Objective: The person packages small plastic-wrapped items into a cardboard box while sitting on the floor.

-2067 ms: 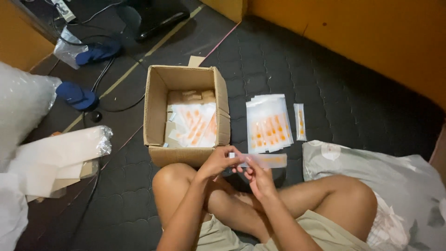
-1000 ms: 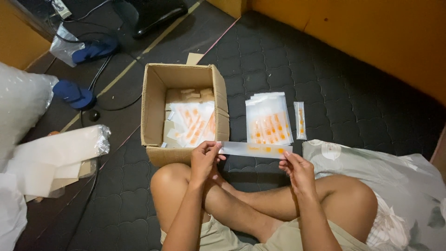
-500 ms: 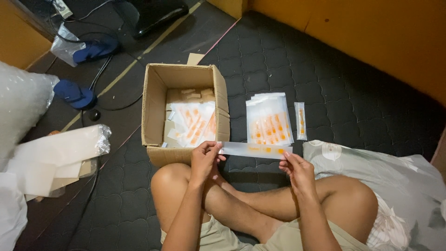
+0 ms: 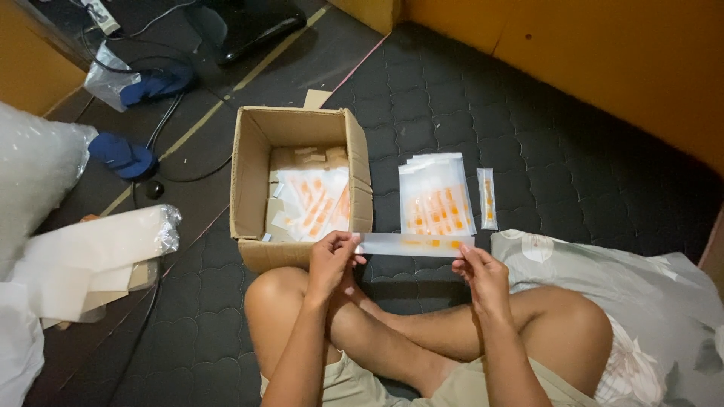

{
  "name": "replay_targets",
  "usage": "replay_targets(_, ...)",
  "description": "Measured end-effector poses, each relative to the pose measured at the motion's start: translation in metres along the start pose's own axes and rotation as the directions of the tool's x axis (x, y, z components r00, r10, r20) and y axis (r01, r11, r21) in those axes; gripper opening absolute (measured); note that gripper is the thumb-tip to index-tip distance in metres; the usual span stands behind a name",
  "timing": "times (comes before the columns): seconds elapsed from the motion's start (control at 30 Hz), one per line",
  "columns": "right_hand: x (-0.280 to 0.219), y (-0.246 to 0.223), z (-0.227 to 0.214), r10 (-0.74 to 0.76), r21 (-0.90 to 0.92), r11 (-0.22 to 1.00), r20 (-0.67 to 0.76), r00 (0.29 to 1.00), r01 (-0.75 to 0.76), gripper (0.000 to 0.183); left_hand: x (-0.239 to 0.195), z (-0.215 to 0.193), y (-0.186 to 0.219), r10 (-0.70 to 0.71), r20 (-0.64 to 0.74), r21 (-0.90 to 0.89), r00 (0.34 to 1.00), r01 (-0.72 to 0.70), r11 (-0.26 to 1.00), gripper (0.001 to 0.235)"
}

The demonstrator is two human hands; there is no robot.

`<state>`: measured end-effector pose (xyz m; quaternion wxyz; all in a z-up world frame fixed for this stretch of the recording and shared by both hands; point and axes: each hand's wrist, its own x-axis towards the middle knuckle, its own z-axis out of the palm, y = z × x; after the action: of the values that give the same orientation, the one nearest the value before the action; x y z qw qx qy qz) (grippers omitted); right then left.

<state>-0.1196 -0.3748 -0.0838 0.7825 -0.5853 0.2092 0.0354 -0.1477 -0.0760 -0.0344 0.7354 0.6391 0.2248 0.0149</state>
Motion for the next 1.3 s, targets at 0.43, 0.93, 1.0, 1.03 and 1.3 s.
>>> replay_targets(0.43,0.003,-0.053,0.067,-0.151,0.062,0.988,0.164,0.975,0.143,0.012,-0.027,0.053,0.039,-0.003,0.593,0.429,0.806,-0.312,0.848,0.040)
replay_targets(0.93,-0.045,-0.018,0.060,0.062,-0.299,0.954,0.291,0.955,0.029,0.020,0.072,0.092,0.004,0.232,0.252,0.145,0.939,-0.274,0.951,0.017)
replay_targets(1.0,-0.051,-0.002,0.045,0.119,-0.366,0.931,0.279,0.953,-0.009,0.020,0.080,0.089,-0.006,0.220,0.219,0.178,0.950,-0.261,0.949,0.018)
replay_targets(1.03,-0.060,0.001,0.042,0.122,-0.369,0.929,0.277,0.953,-0.012,0.020,0.076,0.089,0.002,0.217,0.219,0.177,0.951,-0.257,0.950,0.018)
replay_targets(1.3,-0.088,0.042,0.016,0.270,-0.277,0.936,0.179,0.946,-0.215,0.030,0.064,0.092,0.019,0.192,0.208,0.301,0.959,-0.249,0.921,0.017)
